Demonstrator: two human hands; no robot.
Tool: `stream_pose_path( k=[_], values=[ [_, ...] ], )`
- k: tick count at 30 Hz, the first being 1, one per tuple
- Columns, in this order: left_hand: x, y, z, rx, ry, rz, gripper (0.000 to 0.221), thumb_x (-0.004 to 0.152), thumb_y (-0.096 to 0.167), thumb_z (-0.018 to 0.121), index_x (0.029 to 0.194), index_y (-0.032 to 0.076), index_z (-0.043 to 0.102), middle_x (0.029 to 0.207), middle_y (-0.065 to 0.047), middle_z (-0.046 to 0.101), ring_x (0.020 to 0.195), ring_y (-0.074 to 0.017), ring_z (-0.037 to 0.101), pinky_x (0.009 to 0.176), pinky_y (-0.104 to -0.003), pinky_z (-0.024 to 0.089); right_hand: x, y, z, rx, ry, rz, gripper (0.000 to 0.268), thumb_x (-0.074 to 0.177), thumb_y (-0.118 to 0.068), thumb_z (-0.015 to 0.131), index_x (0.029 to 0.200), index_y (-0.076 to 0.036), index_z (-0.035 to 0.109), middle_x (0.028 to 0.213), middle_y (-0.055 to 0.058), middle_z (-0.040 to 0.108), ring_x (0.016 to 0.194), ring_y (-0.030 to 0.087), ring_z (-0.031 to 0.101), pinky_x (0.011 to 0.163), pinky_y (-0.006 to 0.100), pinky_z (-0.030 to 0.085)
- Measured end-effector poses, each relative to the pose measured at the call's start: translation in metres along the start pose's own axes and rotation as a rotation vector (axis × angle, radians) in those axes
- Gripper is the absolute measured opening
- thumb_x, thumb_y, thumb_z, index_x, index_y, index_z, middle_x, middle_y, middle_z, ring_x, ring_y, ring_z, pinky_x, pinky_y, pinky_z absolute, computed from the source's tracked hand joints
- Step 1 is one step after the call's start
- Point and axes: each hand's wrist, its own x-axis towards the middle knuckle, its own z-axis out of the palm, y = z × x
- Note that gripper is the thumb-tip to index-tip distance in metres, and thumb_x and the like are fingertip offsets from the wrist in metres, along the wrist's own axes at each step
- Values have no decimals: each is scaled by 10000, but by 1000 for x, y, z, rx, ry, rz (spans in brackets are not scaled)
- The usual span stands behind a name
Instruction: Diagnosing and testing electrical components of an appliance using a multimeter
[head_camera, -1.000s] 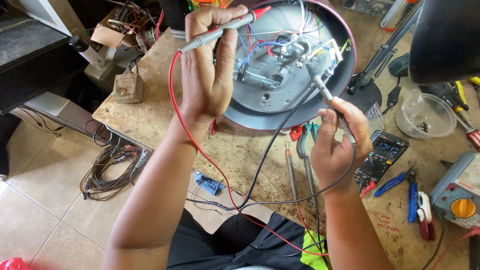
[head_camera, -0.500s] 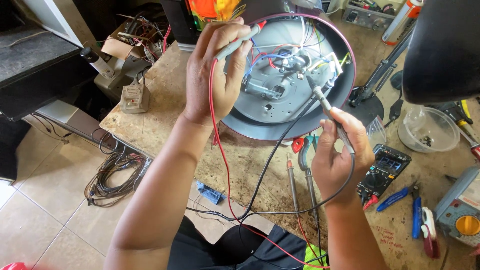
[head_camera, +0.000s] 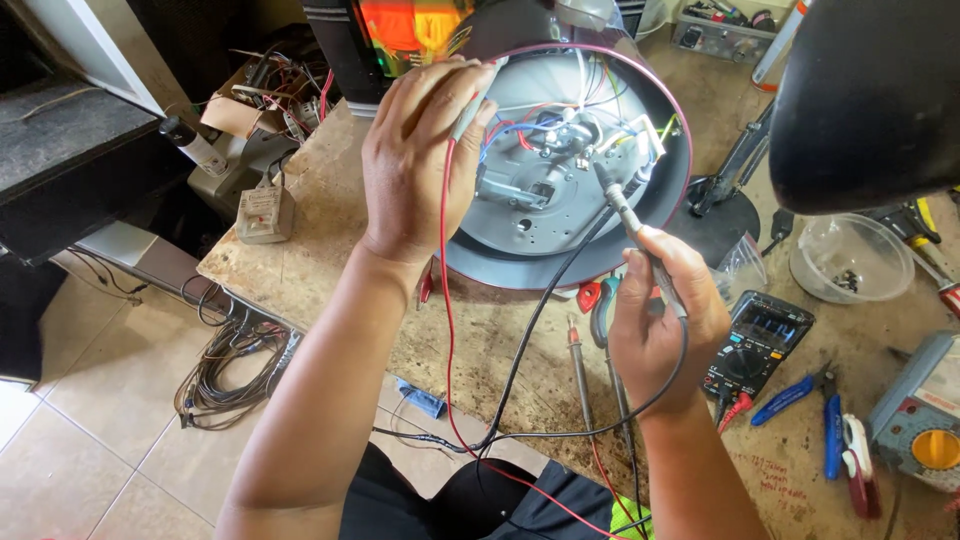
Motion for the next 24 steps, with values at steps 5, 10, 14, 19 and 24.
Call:
stream_pose_path(
  k=[5,10,14,19,24],
  values=[
    [-2,-5,3,-1,1,8,160,1057,1,682,1213,-28,705,1287,-155,663,1140,-324,699,1037,-422,567,-3,1,1,18,20,-12,147,1078,-3,582,1190,75,639,1148,213,709,1032,360,728,957,434,575],
    [2,-5,4,-45,-18,17,144,1043,-25,693,1187,-23,701,1260,-173,690,1171,-326,687,1061,-418,556,-4,1,-1,28,16,-15,156,1075,-20,583,1194,69,629,1151,216,706,1021,362,731,935,431,582],
    [5,-3,1,-63,-26,53,161,1057,7,677,1212,-25,709,1269,-190,683,1136,-361,705,1022,-445,578,-3,1,-3,32,16,-12,161,1072,-28,581,1192,61,641,1145,212,716,1023,352,738,927,417,583],
    [4,2,-1,-25,3,17,143,1034,-26,703,1175,-24,720,1152,-139,599,988,-271,667,840,-341,609,-6,4,-4,31,11,-19,171,1073,-44,581,1202,46,651,1163,201,718,1047,350,739,938,420,583],
    [1,2,-2,-42,-13,-8,173,1039,-15,684,1208,19,706,1145,-155,642,1078,-306,697,961,-415,599,-5,4,-3,37,12,-12,167,1072,-37,586,1193,55,655,1161,205,716,1046,344,737,946,415,583]
  ],
)
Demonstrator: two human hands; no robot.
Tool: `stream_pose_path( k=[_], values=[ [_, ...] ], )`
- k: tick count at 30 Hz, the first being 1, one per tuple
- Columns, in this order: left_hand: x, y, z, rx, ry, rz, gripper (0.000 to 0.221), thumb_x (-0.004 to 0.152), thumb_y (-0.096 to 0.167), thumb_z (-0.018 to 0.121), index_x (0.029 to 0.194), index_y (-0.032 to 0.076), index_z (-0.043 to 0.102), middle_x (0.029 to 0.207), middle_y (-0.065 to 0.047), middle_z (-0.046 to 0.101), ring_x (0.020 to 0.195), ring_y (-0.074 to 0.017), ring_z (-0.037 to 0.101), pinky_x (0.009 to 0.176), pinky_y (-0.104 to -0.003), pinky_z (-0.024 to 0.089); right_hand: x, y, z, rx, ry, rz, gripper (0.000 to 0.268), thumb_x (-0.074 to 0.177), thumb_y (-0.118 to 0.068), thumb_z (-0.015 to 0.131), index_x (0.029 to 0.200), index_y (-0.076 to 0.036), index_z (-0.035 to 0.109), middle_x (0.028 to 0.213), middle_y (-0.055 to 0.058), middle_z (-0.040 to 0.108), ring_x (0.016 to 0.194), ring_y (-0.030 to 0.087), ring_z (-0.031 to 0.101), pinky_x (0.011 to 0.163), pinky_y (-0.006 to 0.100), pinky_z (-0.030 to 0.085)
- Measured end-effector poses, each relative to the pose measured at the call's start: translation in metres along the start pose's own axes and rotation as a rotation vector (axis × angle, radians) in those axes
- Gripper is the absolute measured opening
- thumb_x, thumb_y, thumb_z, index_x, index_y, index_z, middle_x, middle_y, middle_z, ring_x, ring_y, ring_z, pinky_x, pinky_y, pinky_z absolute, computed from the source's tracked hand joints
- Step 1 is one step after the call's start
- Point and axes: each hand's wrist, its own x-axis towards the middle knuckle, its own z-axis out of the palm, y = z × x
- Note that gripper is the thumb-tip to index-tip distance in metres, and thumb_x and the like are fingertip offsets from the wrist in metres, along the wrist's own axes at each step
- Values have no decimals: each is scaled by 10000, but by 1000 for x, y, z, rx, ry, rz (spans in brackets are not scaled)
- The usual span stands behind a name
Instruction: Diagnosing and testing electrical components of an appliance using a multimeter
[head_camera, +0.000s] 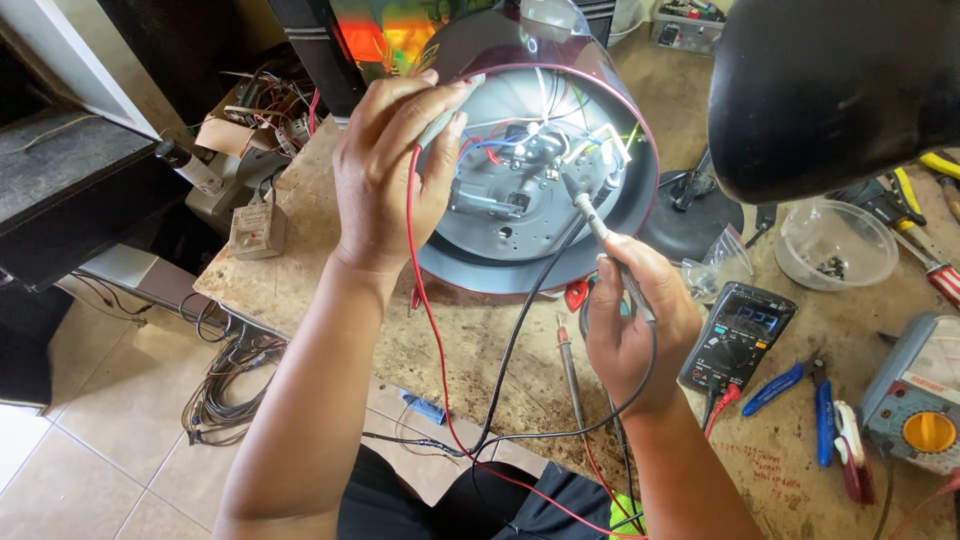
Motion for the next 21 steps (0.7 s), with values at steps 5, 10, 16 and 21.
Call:
stream_pose_path(
  k=[5,10,16,21],
  values=[
    [-4,-1,0,25,7,33,145,1049,-3,677,1193,5,664,1171,-175,685,1108,-329,694,995,-427,578,-2,0,0,-5,-1,3,176,1069,-45,588,1203,47,658,1167,201,720,1049,343,741,944,416,584],
    [-8,-1,-2,59,-32,43,193,1093,26,587,1278,-17,624,1228,-194,681,1157,-341,687,1037,-424,573,-3,1,1,-17,0,-10,177,1070,-54,593,1204,42,657,1167,202,721,1046,347,740,935,420,580],
    [-11,-2,-4,15,-38,54,192,1088,-7,590,1279,-20,611,1223,-193,652,1161,-361,690,1045,-436,572,-5,2,0,-10,-7,-15,185,1067,-40,587,1208,59,654,1172,208,715,1050,355,736,956,429,578],
    [-14,-3,-2,27,-28,43,189,1078,-13,612,1267,-20,621,1228,-190,657,1177,-360,693,1039,-432,585,-6,3,2,17,6,-13,184,1063,-23,595,1212,72,649,1164,215,718,1051,346,739,946,416,594]
  ],
)
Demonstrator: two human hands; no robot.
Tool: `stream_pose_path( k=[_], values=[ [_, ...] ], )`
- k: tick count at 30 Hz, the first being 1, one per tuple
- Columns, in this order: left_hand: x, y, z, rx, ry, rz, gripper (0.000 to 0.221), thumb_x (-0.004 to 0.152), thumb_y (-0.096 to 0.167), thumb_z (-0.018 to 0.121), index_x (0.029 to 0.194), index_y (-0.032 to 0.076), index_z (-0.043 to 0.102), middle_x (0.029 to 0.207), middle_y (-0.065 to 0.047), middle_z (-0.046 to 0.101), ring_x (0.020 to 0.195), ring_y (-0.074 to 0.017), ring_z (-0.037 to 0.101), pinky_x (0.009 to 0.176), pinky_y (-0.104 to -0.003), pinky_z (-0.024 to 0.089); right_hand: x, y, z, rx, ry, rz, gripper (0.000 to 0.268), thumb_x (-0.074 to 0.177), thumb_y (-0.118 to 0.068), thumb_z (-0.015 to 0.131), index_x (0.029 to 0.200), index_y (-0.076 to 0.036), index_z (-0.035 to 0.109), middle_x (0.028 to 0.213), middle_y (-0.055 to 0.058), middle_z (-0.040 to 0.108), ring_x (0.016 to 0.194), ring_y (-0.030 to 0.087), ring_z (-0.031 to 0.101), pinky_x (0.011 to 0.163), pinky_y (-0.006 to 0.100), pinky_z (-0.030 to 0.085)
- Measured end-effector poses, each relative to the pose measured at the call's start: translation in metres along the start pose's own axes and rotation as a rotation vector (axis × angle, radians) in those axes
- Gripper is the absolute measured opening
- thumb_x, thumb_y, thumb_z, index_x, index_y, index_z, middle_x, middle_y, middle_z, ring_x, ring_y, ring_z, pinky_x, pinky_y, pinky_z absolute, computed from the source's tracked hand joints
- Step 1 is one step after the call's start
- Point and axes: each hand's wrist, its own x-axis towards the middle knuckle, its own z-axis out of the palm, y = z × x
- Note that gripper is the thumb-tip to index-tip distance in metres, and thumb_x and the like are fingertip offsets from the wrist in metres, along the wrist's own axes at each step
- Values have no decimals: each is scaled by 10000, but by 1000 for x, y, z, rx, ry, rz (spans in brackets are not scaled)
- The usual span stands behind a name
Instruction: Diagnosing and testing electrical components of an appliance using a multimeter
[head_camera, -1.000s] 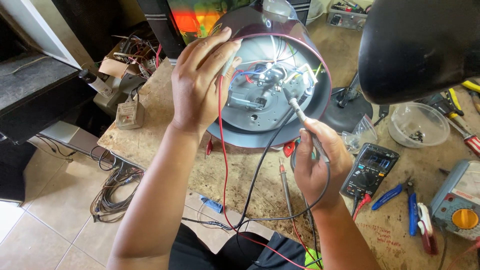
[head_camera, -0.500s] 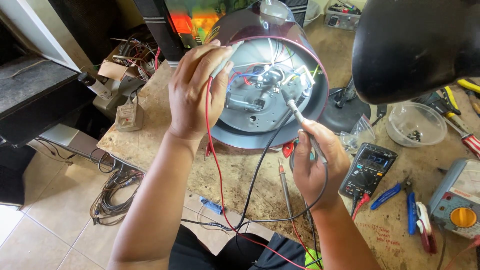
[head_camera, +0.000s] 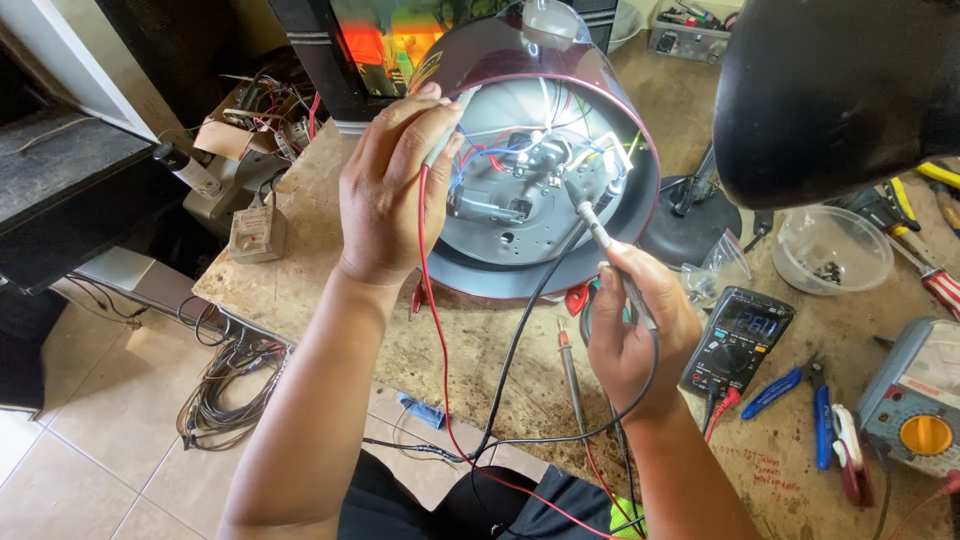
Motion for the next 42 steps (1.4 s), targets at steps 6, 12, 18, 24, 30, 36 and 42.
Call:
stream_pose_path(
  k=[6,12,18,24,30,36,42],
  values=[
    [3,0,1,-29,8,-2,172,1074,-34,598,1246,-46,609,1214,-224,663,1163,-369,688,1060,-428,561,-1,-1,0,-19,-10,12,193,1069,-49,586,1217,52,657,1183,208,716,1065,346,735,956,409,579],
    [1,1,3,-16,14,-33,196,1077,-20,600,1271,-14,621,1237,-178,655,1196,-339,676,1053,-424,572,-2,0,2,-10,-6,9,188,1064,-39,597,1223,42,656,1185,201,717,1084,342,735,969,411,583],
    [5,2,1,-45,19,-6,160,1079,-37,570,1237,-37,595,1198,-215,668,1148,-363,682,1042,-435,567,-2,-2,1,-7,-13,15,192,1069,-51,582,1223,39,653,1189,197,717,1092,341,731,982,406,569],
    [3,2,2,-53,22,-28,185,1072,-34,588,1254,-20,617,1211,-181,666,1183,-354,678,1043,-435,573,-2,-1,1,-11,-5,3,193,1066,-42,595,1231,38,656,1194,196,721,1094,338,737,966,403,583],
    [4,-4,12,-130,187,14,126,1033,32,644,1136,-21,692,1072,-178,680,1089,-396,715,962,-434,561,1,-1,6,10,79,25,146,1008,-40,669,1128,31,709,1083,203,752,997,399,740,864,437,572],
    [6,2,6,-160,165,-63,127,1057,60,579,1147,-1,644,1074,-140,658,1110,-385,709,965,-446,562,0,0,7,-13,83,7,144,1022,-54,664,1134,26,705,1084,187,750,990,384,743,865,417,566],
    [5,4,1,-232,161,-74,127,1078,58,536,1145,-26,605,1095,-164,635,1139,-425,683,987,-460,544,1,-2,8,-19,94,13,132,1012,-44,677,1115,32,711,1067,196,756,974,396,745,850,428,571]
  ],
)
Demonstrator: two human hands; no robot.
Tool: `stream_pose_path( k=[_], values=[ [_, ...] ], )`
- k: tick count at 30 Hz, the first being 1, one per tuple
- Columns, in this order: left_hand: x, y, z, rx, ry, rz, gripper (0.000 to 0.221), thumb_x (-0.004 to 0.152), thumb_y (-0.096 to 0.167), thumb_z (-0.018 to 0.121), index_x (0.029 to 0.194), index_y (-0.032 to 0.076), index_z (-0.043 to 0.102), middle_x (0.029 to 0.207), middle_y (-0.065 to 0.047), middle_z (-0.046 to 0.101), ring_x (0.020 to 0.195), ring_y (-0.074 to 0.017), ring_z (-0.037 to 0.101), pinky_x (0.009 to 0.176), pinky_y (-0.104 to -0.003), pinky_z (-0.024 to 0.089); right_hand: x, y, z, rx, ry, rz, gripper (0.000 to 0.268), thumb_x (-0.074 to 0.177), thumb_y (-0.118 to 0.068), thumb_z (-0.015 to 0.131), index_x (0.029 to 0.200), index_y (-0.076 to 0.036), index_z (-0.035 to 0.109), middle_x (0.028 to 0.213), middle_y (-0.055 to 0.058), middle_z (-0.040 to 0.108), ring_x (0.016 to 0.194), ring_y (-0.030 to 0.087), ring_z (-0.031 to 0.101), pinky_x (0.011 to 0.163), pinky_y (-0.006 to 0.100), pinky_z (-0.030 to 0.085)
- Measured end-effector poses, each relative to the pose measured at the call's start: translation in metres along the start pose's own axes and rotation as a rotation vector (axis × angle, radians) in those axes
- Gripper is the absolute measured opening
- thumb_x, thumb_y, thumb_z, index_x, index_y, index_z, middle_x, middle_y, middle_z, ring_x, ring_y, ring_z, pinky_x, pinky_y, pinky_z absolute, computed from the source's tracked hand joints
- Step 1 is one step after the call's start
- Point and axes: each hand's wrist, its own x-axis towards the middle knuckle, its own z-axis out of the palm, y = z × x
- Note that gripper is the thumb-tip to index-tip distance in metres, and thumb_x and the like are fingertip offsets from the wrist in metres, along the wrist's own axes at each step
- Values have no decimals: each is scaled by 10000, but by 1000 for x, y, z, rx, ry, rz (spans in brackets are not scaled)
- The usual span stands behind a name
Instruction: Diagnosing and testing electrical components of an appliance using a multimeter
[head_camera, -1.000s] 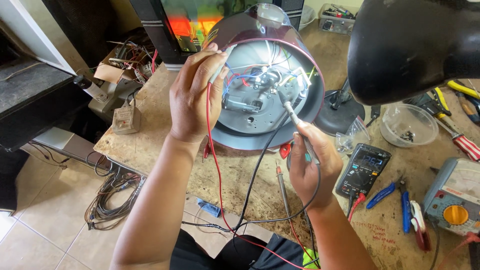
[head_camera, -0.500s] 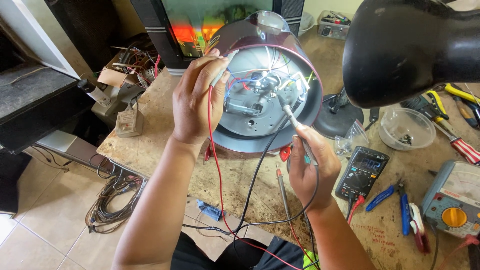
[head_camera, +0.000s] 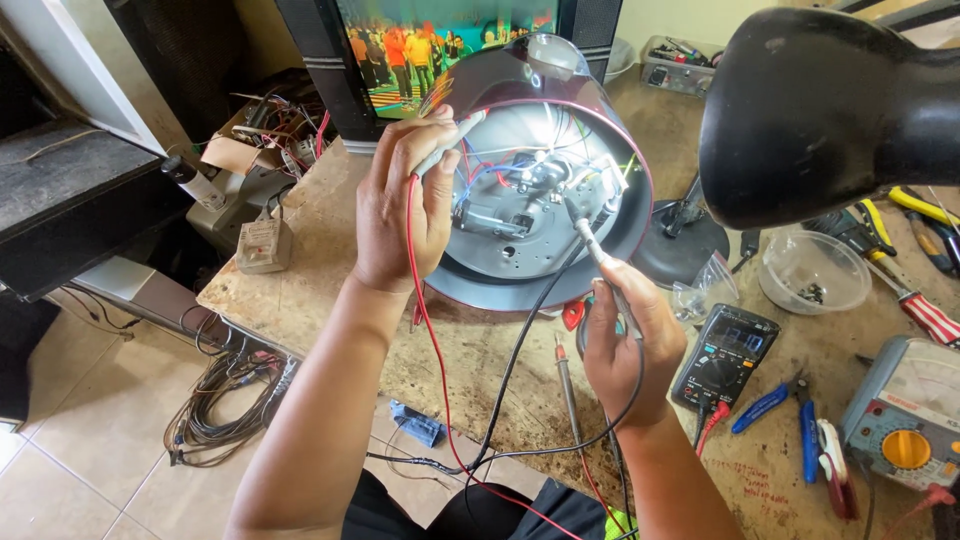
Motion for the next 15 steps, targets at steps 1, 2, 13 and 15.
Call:
stream_pose_path(
  k=[1,2,13,15],
  values=[
    [0,-1,0,-1,1,2,127,1078,58,536,1145,-26,605,1095,-164,635,1139,-425,683,987,-460,544,0,0,0,-1,2,-1,132,1012,-44,677,1115,32,711,1067,196,756,974,396,745,850,428,571],
    [0,-2,1,6,-6,4,127,1076,58,536,1146,-25,602,1103,-160,631,1143,-424,681,992,-459,543,1,0,0,-3,0,-2,134,1013,-48,674,1119,27,712,1072,187,756,963,385,748,849,418,571],
    [0,-7,6,20,-9,5,126,1068,59,548,1154,-18,597,1116,-148,623,1159,-412,674,1000,-456,544,2,2,0,-15,-10,6,130,1028,-49,662,1129,23,703,1077,180,757,929,358,753,825,410,574],
    [0,-6,7,39,-15,-6,121,1070,63,546,1167,3,588,1123,-124,615,1180,-393,671,991,-439,554,1,2,2,-41,-1,25,134,1018,-51,683,1133,11,715,1073,172,761,926,369,748,822,407,568]
  ],
)
